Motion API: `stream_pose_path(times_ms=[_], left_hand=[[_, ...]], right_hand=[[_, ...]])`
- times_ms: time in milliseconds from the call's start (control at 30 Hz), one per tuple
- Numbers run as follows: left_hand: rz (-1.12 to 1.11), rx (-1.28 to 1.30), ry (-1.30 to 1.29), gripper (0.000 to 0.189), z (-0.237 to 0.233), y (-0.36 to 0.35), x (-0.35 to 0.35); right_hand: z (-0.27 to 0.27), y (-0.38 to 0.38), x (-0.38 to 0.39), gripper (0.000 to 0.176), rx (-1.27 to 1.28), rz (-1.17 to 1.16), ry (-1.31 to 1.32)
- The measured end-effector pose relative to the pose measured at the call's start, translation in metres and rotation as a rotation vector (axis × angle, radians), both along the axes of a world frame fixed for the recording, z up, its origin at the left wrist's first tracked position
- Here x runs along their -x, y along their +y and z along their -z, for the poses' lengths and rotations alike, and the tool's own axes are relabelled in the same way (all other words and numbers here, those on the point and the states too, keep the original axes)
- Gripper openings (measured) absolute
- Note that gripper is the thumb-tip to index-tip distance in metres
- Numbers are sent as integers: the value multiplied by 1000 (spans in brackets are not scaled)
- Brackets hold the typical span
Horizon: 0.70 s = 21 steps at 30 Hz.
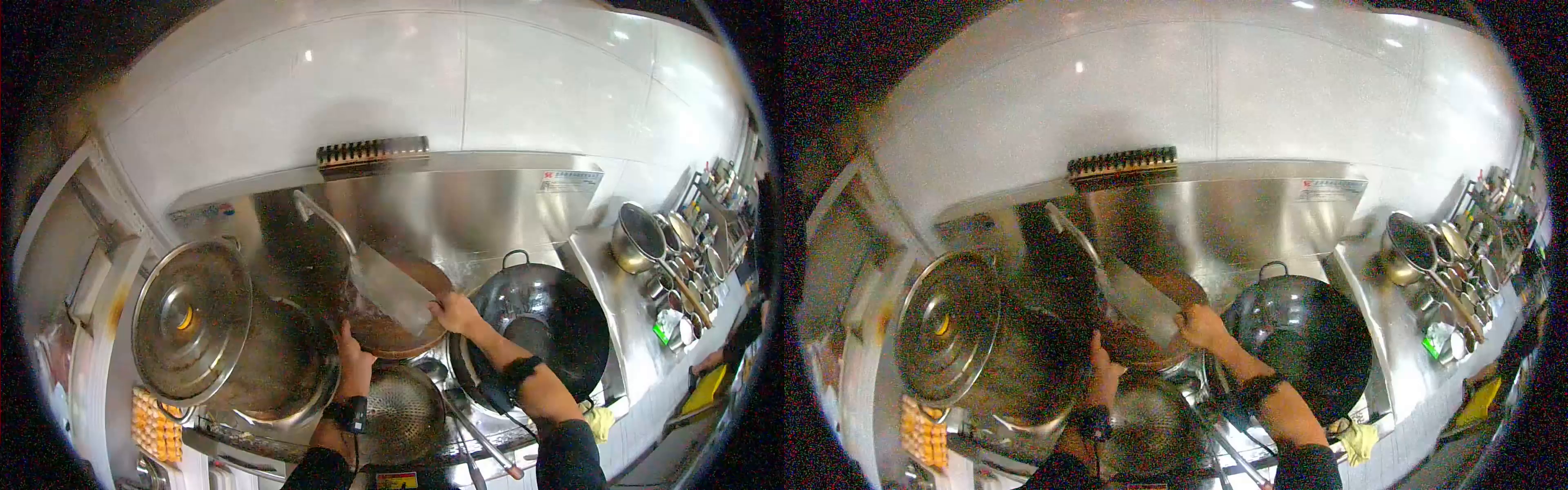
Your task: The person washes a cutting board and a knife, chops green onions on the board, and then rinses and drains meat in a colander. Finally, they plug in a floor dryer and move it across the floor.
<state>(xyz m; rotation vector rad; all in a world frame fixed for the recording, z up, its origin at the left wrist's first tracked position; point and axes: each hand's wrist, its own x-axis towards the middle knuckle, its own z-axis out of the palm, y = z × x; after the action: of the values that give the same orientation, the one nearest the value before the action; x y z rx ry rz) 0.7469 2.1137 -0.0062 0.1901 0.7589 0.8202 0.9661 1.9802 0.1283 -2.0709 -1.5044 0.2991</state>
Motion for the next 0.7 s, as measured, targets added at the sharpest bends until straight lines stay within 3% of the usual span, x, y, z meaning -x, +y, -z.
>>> stream_pose_path(times_ms=[67,167,267,333,400,467,533,633,667,700], left_hand=[[22,-59,-5,61,-12,-5,1],[6,27,64,63,-52,-18,-1],[-43,-90,217,59,-29,-11,-1],[-28,-74,145,56,-5,-1,-2],[51,33,-147,53,9,9,-2],[107,-213,224,49,-20,-11,3],[128,-431,395,45,-46,-30,16],[101,-648,282,41,-66,-38,14],[71,-651,226,39,-72,-40,10],[56,-751,280,38,-72,-42,10]], right_hand=[[10,21,3,32,101,44,2],[-13,20,13,32,59,1,77],[-9,17,5,33,105,-37,88],[-9,12,3,33,119,-37,104],[-11,4,4,32,45,-27,148],[-8,0,-3,30,26,-20,84],[0,-6,-11,29,63,-15,-74],[-30,-26,-10,27,10,68,83],[-12,-29,-24,26,-68,5,-49],[-18,-34,-22,26,-46,31,20]])
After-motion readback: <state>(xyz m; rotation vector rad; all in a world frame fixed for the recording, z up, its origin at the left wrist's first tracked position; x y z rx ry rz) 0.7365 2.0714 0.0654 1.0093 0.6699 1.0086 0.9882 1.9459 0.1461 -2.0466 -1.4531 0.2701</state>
